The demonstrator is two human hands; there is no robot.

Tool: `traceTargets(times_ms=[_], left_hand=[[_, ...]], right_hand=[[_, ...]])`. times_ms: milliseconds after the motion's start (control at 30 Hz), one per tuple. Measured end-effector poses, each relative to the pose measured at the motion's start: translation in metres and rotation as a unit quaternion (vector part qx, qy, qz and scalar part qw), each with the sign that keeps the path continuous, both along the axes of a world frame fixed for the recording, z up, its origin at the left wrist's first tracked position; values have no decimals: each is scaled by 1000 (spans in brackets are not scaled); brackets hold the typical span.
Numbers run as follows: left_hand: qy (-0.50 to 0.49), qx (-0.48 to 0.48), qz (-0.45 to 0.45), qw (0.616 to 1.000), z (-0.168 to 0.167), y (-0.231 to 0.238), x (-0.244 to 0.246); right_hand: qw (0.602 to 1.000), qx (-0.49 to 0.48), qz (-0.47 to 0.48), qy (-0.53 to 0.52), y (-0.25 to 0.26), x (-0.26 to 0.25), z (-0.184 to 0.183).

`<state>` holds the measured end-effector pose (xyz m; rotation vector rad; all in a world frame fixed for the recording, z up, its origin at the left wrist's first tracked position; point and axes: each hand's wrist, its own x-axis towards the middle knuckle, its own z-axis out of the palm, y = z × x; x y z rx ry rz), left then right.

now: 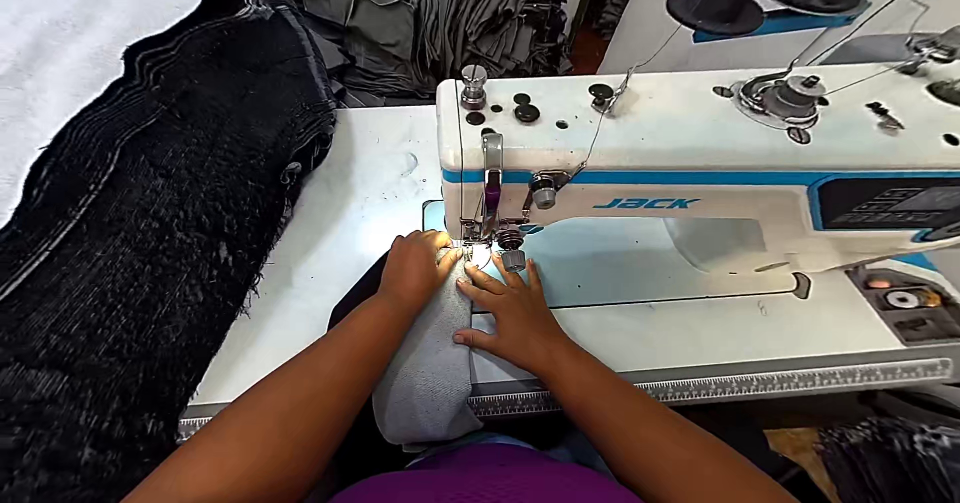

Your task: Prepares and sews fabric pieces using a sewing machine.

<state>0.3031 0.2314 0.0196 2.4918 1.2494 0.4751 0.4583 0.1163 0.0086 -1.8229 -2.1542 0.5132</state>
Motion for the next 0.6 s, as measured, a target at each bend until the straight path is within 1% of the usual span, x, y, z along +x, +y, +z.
traceTargets(times_ms=[67,233,400,500,600], left_hand=[[-6,12,-7,1000,-4,-1,-2],[-3,23,-11,1000,-5,2,-3],[8,9,-18,1000,1,8,-2],[6,15,-12,1000,-1,20,0],[-1,43,3,999,-5,38,6]], right_hand=[[1000,4,-2,-7,-2,-1,-1],[1000,-26,3,-16,0,-2,2],[999,-41,7,-16,0,-2,4],[1000,-23,7,-5,0,-1,1],[1000,17,9,4,-1,0,-3]])
